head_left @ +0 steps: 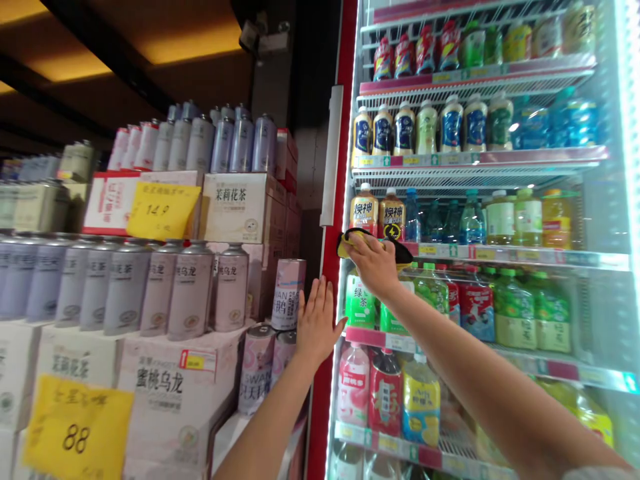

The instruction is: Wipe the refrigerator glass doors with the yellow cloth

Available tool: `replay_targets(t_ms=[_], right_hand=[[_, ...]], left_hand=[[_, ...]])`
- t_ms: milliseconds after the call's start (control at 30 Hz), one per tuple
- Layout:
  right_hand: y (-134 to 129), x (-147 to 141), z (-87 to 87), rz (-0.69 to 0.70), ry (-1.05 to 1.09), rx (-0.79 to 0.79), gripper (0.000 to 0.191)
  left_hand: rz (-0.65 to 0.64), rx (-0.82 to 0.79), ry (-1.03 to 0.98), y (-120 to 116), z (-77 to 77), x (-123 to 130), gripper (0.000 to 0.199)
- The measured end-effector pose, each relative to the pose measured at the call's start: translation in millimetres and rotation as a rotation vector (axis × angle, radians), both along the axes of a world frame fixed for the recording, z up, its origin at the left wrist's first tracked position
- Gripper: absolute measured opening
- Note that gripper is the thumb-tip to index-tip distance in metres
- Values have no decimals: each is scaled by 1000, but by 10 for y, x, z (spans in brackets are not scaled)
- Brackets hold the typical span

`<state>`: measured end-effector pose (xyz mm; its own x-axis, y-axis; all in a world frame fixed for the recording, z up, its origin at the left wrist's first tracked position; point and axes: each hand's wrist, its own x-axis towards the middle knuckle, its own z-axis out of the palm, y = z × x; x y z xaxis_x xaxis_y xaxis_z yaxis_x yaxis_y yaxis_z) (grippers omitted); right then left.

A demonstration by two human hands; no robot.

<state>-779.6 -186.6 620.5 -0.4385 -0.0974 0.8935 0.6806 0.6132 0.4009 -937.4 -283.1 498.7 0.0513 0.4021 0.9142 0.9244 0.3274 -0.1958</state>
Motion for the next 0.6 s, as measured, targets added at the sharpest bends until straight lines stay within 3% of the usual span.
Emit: replay_targets(t_ms=[100,167,267,333,400,467,600], right_hand=[[-29,55,-215,37,-209,54,47],[-14,153,-239,45,-320,85,50],[-19,158,28,2,-257,48,53],[-61,35,268,-35,-144,-5,53],[-116,-118,375,-46,-65,-47,53],[-150,-220,270,-28,-72,-51,54],[-120,-158,-216,37,-265,46,51]], left_hand=[[7,2,-6,-33,-59,-16,79],[2,-10,10,-56,-116,-20,77],[2,-16,33,-69,-176,-18,74],[11,-11,44,-65,-193,-14,72],[24,-7,55,-61,-205,-8,71],[36,-5,57,-69,-231,0,70],[41,-6,15,-110,-349,3,75]])
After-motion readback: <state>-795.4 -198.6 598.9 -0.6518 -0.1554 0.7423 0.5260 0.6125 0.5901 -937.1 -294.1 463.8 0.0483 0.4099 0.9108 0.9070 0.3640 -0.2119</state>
